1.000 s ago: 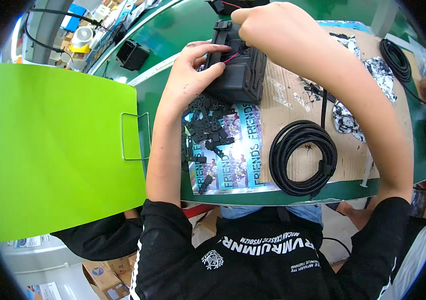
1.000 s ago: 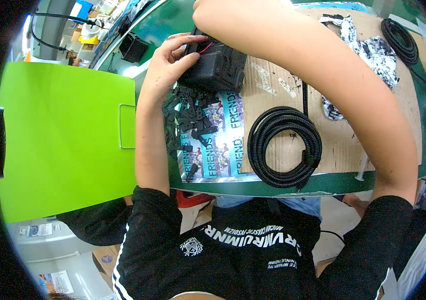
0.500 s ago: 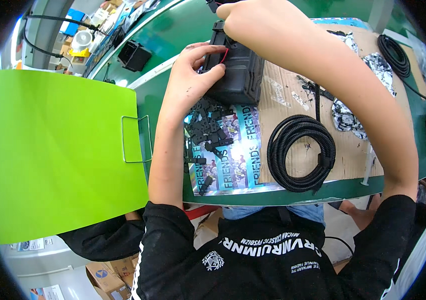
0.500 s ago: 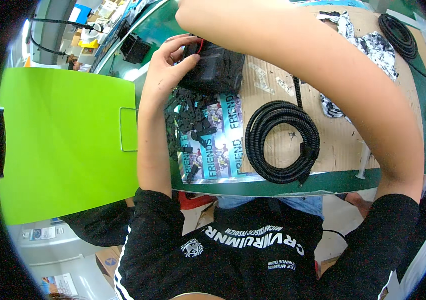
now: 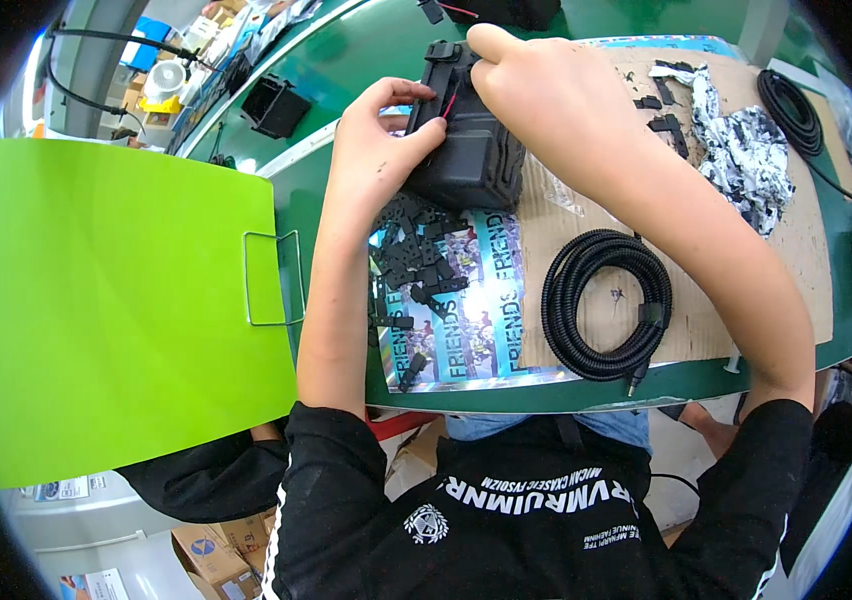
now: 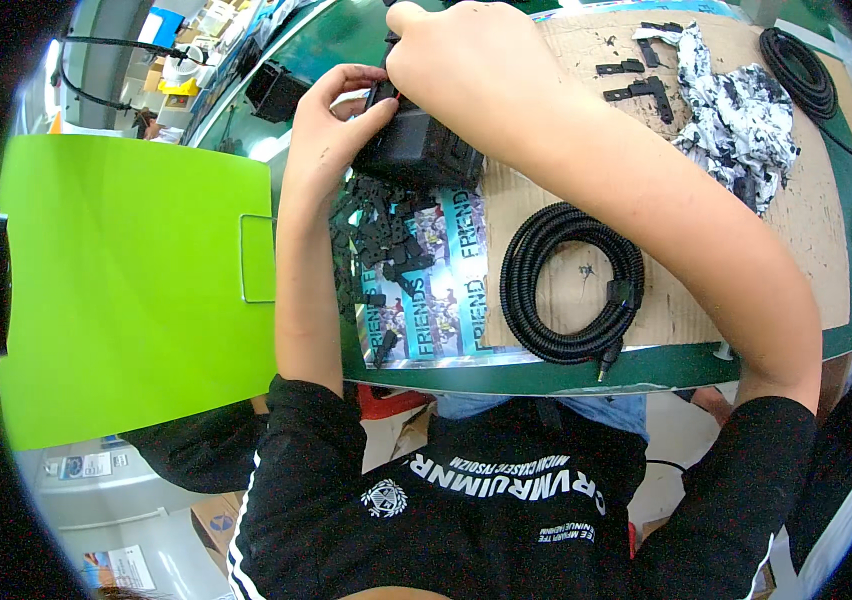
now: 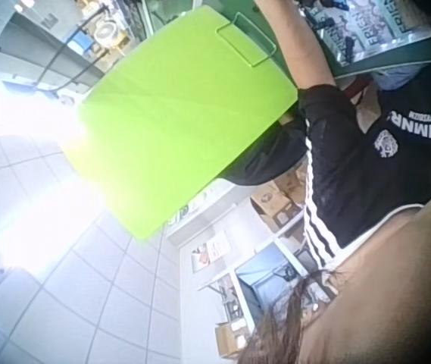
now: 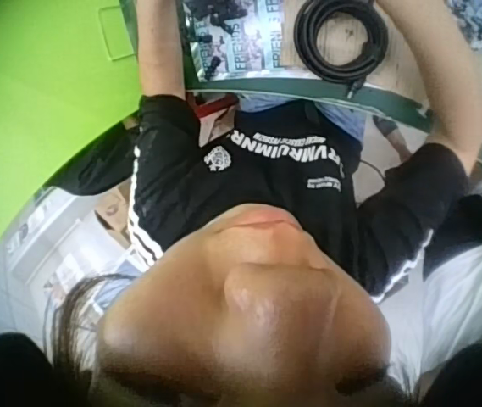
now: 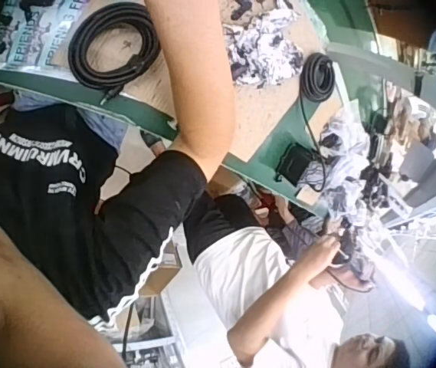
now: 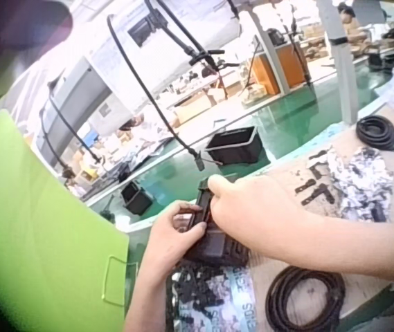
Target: Assembling electrical wires and connectors into plastic housing units at a workshop station.
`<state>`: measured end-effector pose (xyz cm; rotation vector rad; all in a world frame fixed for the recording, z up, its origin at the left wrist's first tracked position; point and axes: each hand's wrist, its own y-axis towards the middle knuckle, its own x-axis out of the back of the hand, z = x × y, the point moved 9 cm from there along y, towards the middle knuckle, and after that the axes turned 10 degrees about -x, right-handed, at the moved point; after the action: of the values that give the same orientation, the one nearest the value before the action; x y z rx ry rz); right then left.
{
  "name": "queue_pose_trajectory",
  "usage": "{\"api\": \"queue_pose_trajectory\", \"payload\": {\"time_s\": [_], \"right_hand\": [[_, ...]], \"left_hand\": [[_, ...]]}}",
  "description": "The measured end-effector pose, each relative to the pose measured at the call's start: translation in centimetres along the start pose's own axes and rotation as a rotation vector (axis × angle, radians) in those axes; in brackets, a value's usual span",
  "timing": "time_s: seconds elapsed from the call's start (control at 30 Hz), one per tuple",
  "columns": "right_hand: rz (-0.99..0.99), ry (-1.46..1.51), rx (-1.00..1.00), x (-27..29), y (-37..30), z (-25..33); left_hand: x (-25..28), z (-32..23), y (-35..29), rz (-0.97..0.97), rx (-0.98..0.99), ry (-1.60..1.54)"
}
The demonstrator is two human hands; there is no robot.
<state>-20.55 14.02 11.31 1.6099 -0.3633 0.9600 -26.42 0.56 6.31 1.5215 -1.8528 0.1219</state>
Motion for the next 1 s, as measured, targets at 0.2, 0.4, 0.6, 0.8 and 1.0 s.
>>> {"api": "queue_pose_trajectory", "payload": {"time_s": [0.2, 0.4, 0.6, 0.8, 1.0], "right_hand": [[-0.039, -0.026, -0.064, 0.2, 0.0, -0.7], [-0.022, 0.030, 0.002, 0.5, -0.1, -0.5], [0.031, 0.200, 0.078, 0.4, 0.2, -0.6], [0.031, 0.220, 0.090, -0.1, 0.8, 0.2], [-0.001, 0.218, 0.124, -0.3, 1.6, 0.8]], "left_hand": [[-1.1, -3.2, 1.6, 0.059, -0.208, 0.484], [-1.2, -3.8, 1.7, 0.059, -0.266, 0.607], [-1.1, -4.4, 1.2, 0.098, -0.419, 0.643], [0.2, -3.3, 1.9, 0.171, -0.480, 0.540], [0.5, -2.2, 2.4, 0.264, -0.370, 0.433]]}}
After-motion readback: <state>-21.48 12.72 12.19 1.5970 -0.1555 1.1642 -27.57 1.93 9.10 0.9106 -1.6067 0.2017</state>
